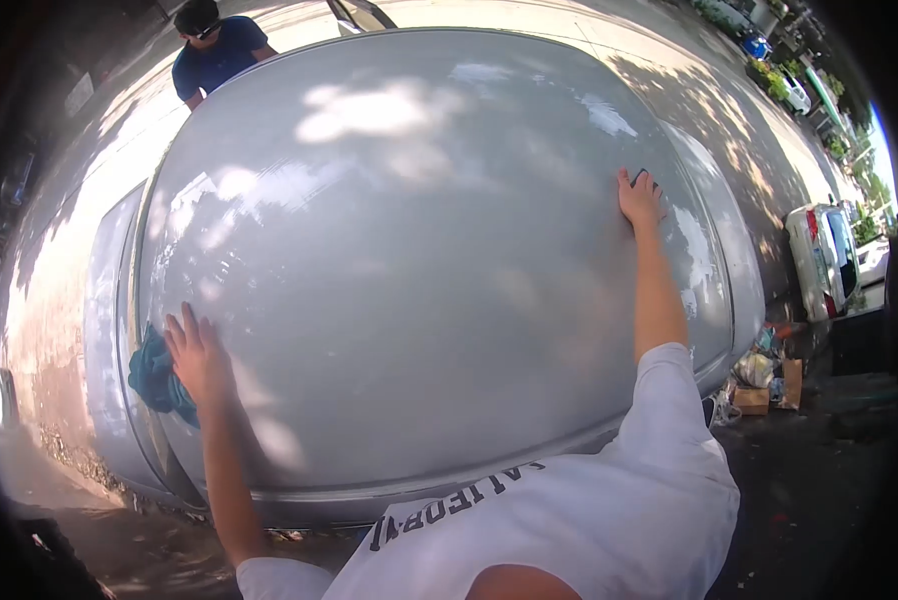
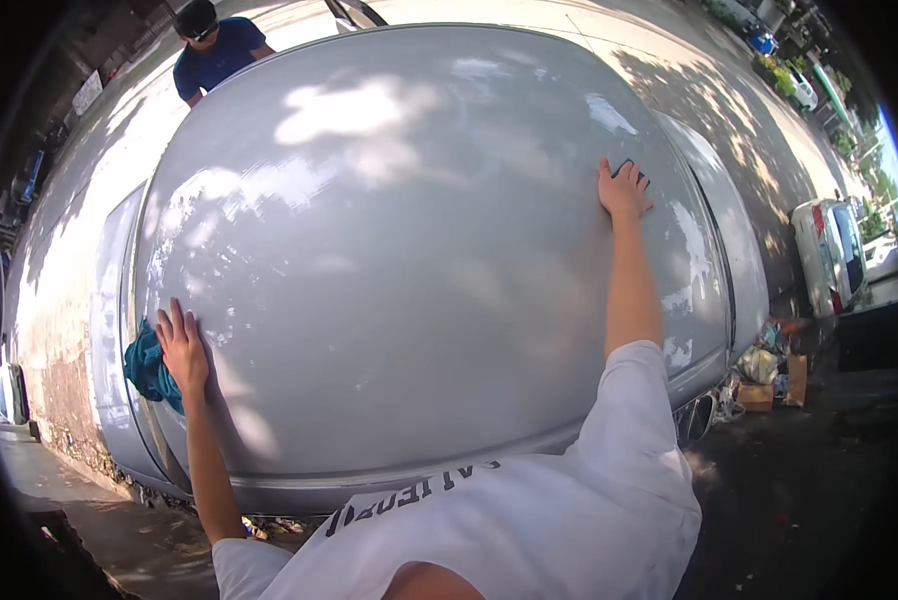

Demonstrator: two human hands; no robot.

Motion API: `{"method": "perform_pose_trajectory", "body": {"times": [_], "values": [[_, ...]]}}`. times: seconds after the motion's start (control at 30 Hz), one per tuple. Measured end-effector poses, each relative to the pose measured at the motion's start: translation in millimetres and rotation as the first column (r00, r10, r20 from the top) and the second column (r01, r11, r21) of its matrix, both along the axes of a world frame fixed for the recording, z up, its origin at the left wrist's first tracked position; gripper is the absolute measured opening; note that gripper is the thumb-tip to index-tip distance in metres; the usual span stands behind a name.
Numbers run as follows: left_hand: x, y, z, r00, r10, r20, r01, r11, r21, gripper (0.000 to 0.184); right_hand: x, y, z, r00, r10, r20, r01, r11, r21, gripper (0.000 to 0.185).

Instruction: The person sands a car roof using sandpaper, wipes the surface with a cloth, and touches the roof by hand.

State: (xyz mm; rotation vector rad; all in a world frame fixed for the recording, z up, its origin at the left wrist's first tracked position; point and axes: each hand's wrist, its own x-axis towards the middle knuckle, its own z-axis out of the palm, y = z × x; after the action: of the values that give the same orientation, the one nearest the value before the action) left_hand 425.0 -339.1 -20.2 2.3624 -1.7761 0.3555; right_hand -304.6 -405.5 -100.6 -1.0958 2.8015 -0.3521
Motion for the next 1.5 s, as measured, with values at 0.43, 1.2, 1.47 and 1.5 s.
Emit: {"method": "perform_pose_trajectory", "body": {"times": [0.43, 1.2, 1.47, 1.5], "values": [[36.8, -0.6, -13.8, 0.987, -0.133, -0.086, 0.131, 0.991, -0.029, 0.058, 550.3, 162.8, 58.9, 0.059, 0.995, -0.074, -0.890, 0.019, -0.455, 0.104], [-326.9, -6.8, -5.8, 0.504, -0.847, -0.166, 0.864, 0.493, 0.104, 0.050, 193.1, 306.5, 18.9, 0.848, 0.525, -0.066, -0.525, 0.818, -0.236, 0.082], [-241.2, -99.6, -13.3, 0.929, -0.369, 0.023, 0.365, 0.926, 0.093, 0.058, 62.6, 252.8, -19.2, 0.994, 0.084, -0.075, -0.097, 0.977, -0.192, 0.083], [-240.8, -92.0, -14.0, 0.937, -0.350, 0.020, 0.347, 0.933, 0.093, 0.058, 55.8, 249.0, -12.8, 0.991, 0.104, -0.079, -0.117, 0.975, -0.191, 0.083]]}}
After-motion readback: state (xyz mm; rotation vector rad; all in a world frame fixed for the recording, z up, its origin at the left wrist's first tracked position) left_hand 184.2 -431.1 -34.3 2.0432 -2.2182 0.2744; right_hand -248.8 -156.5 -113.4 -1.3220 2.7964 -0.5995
